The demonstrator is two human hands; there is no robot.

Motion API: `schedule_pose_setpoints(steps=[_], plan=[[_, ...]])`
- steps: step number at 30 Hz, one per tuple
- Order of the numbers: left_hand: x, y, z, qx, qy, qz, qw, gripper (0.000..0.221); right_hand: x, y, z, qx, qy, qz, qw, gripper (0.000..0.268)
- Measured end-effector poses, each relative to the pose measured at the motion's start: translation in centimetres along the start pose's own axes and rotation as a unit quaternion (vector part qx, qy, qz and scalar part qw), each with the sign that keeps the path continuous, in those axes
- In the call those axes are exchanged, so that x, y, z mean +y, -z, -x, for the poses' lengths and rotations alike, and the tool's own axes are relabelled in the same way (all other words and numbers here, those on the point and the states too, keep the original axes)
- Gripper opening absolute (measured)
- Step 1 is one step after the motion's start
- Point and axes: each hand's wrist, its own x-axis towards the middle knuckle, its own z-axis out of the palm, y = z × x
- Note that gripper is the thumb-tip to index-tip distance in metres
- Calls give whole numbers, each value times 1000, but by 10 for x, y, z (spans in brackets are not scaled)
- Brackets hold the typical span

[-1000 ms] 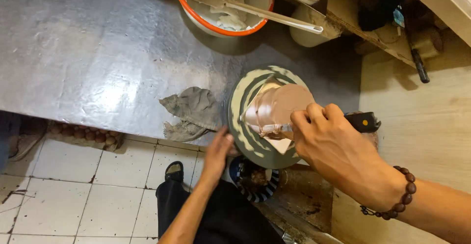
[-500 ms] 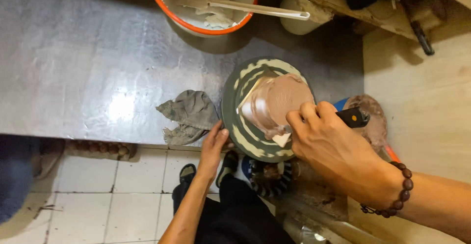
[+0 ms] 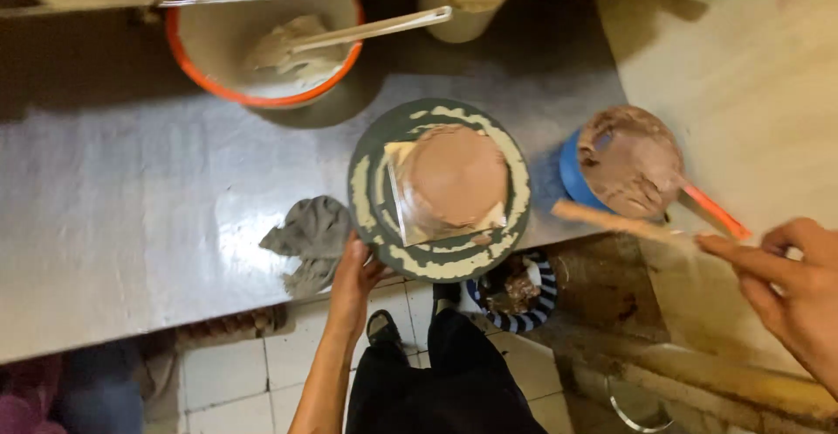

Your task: Applying chocolate frosting to the sides and top of a cake using a spatula and a turntable.

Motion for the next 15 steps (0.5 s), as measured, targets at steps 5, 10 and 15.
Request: schedule_pose_setpoints(steps=[5,10,15], plan=[[-2,4,6,-6,12,23,1000,83,16,-81,55,29,-211,-32,977,47],[-11,0,21,4,60,-4,998,77,-28,-121,50,97,-276,-260,920,38],[-15,-11,29,27,118,-42,992,81,-43,-189,33,181,-283,-264,904,44]])
